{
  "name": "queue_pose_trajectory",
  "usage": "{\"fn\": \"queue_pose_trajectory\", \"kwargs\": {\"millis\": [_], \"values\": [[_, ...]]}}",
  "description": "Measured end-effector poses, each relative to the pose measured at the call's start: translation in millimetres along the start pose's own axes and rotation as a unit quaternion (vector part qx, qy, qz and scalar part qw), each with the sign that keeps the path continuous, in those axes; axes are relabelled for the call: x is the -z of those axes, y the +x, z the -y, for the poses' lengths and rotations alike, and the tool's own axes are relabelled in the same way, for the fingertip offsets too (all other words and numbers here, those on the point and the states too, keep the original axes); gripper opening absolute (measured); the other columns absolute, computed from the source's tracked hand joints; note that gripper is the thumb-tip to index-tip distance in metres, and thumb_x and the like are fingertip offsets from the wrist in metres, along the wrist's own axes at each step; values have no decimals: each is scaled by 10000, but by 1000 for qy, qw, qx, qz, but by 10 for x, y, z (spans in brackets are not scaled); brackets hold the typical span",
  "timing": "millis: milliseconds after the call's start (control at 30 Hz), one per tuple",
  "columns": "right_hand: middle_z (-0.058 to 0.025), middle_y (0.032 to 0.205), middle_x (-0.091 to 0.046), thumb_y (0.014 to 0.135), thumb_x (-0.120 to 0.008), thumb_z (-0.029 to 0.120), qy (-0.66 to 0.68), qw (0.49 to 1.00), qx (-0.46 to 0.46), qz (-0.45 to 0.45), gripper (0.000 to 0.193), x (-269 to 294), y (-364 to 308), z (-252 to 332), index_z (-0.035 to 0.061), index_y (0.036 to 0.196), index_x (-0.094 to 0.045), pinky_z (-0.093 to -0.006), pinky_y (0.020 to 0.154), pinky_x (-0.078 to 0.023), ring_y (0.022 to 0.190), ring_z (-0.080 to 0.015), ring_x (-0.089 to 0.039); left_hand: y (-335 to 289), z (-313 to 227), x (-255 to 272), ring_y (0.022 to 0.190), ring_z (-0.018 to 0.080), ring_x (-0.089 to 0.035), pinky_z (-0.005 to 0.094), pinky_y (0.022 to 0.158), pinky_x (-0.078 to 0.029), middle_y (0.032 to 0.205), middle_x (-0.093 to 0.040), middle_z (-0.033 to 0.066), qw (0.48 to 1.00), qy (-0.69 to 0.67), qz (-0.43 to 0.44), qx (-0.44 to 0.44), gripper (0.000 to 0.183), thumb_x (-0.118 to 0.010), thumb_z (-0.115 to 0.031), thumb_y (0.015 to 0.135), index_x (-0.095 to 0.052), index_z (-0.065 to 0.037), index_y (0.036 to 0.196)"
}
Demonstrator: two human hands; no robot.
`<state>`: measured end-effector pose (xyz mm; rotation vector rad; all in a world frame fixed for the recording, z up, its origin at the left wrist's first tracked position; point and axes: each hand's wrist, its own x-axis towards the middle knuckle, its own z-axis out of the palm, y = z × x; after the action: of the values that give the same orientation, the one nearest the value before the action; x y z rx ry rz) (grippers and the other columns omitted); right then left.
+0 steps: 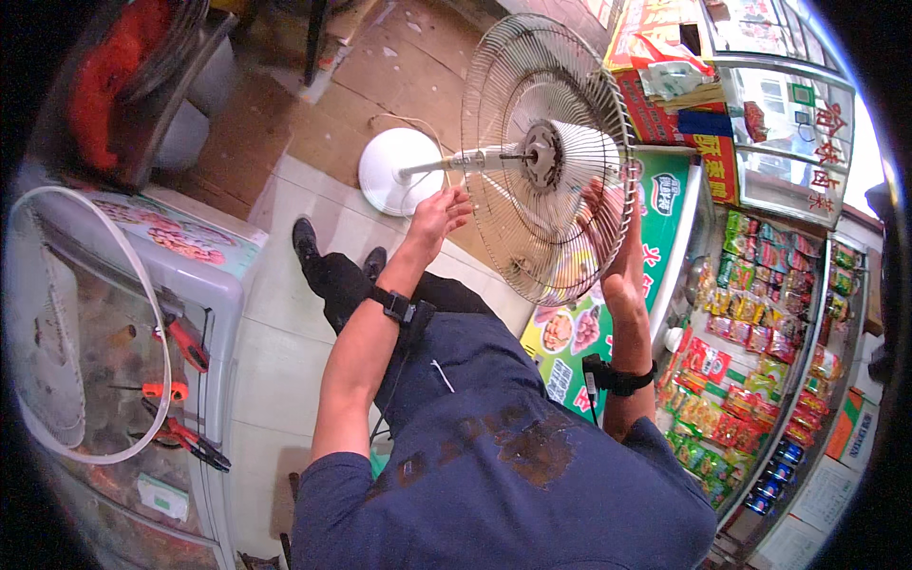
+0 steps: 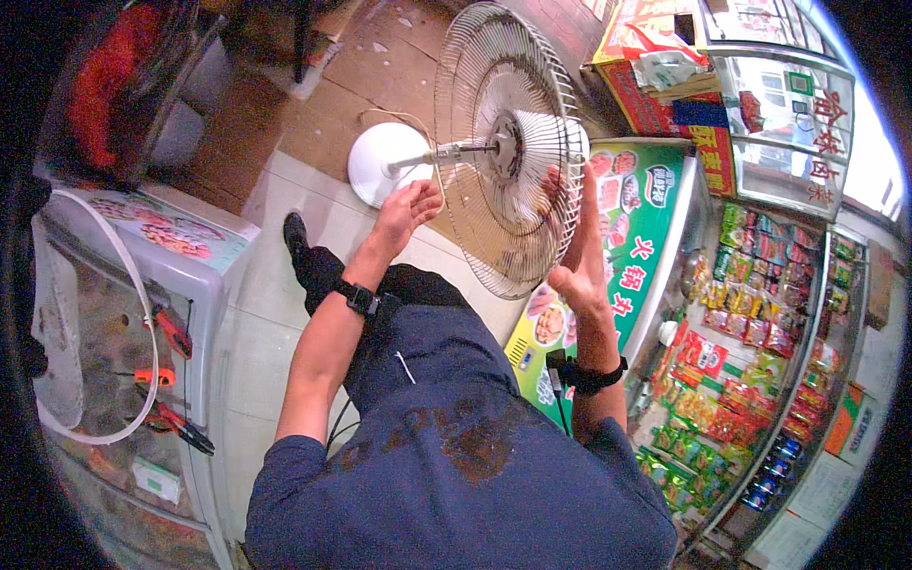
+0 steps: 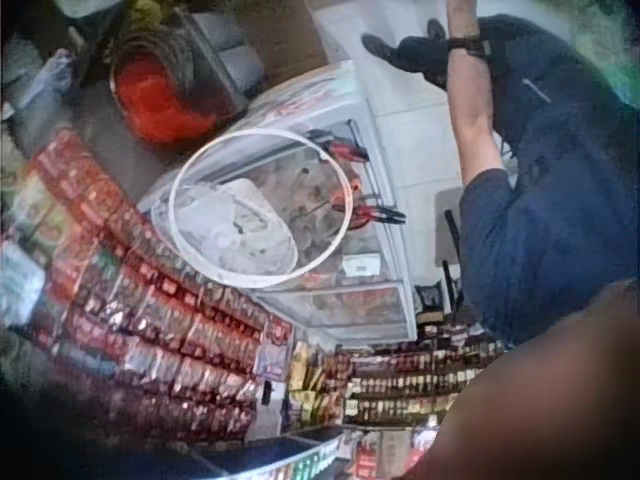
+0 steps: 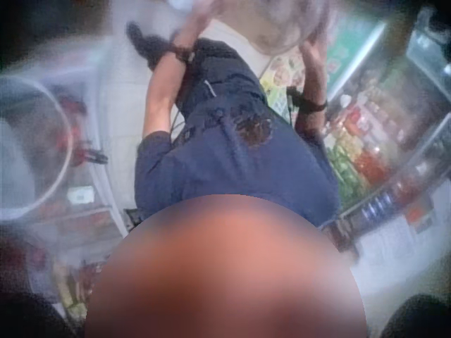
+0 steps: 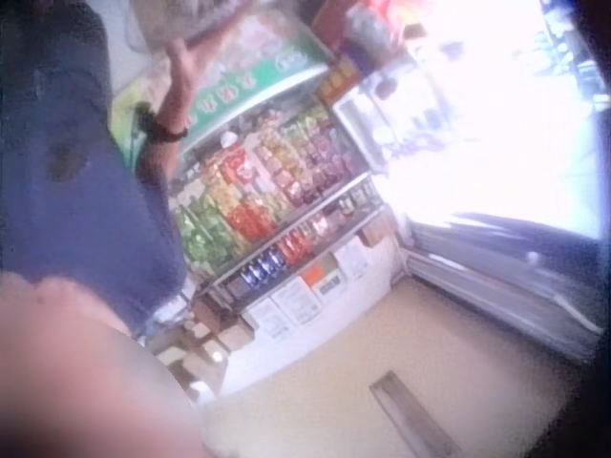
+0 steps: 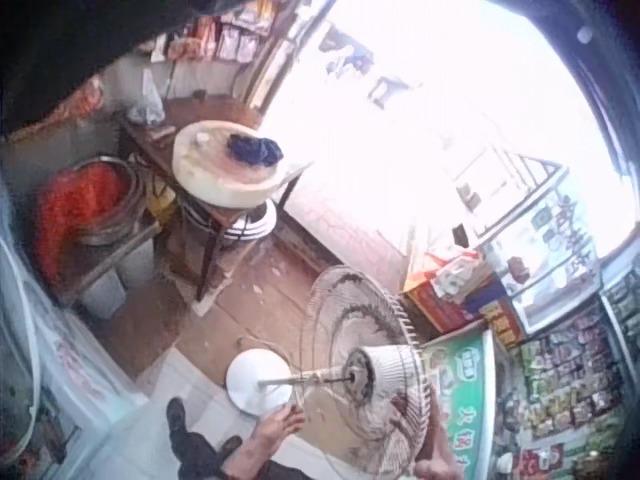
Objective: The person wipes a fan cage with a blue cloth, then attaches the cage to a fan stand. They insert a fan blade into the motor hub, secure it with a nut, and reattach the cage to complete the assembly.
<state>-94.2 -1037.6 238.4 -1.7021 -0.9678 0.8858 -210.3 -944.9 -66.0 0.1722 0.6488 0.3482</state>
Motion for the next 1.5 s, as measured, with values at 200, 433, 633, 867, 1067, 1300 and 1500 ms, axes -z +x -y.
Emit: {"fn": "queue_pose_trajectory", "kwargs": {"millis": [200,433,633,867,1067,1300,1500], "values": [[-222,1693,-317,714,-856,741,-42,999,0,-5,1439,-23,190,47,37,1703,-83,-488,1226,-328,1552,-366,-354,-5,-107,-239,1107,206,-696,362,952,-556,1289,-697,98,997,24,74,-8,425,-489,-344,1144,-583,-19,1402],[-214,1698,-314,857,-813,541,-43,999,5,0,1208,-73,253,144,-12,1687,-132,-442,1233,-336,1558,-334,-357,-144,-209,-374,1117,198,-690,341,966,-549,1345,-675,114,990,47,133,-3,477,-503,-322,1136,-532,0,1486],[-218,1692,-333,866,-804,442,-45,998,16,-30,1110,-102,285,184,-24,1672,-199,-471,1208,-388,1531,-345,-406,-144,-231,-306,1102,193,-692,338,948,-557,1334,-677,120,987,73,143,-2,476,-511,-313,1133,-532,3,1488],[-244,1689,-335,897,-796,434,-72,996,30,-51,1071,-139,234,228,-58,1654,-219,-478,1196,-414,1515,-371,-436,-160,-218,-184,1062,182,-714,324,910,-566,1324,-702,126,989,58,138,-9,459,-555,-302,1120,-568,0,1464],[-232,1695,-330,927,-740,427,-81,996,23,-19,1033,-18,234,163,-31,1671,-189,-493,1204,-402,1537,-360,-404,-243,-168,-99,1053,178,-715,322,911,-564,1309,-699,116,992,68,108,-26,450,-554,-287,1119,-568,2,1463],[-173,1689,-374,970,-719,479,-45,998,20,45,1018,116,308,-3,60,1704,-152,-455,1207,-355,1523,-301,-419,-1013,-391,286,1053,182,-709,331,920,-568,1282,-703,86,996,82,34,-32,400,-571,-244,1112,-582,-32,1451],[-132,1588,-480,950,-769,465,-62,998,1,10,1009,106,262,-66,31,1687,-233,-363,1181,-369,1438,-228,-467,-2065,-650,590,1007,164,-714,326,893,-569,1266,-698,83,982,130,-88,-109,389,-587,-249,1105,-591,-37,1432]]}}
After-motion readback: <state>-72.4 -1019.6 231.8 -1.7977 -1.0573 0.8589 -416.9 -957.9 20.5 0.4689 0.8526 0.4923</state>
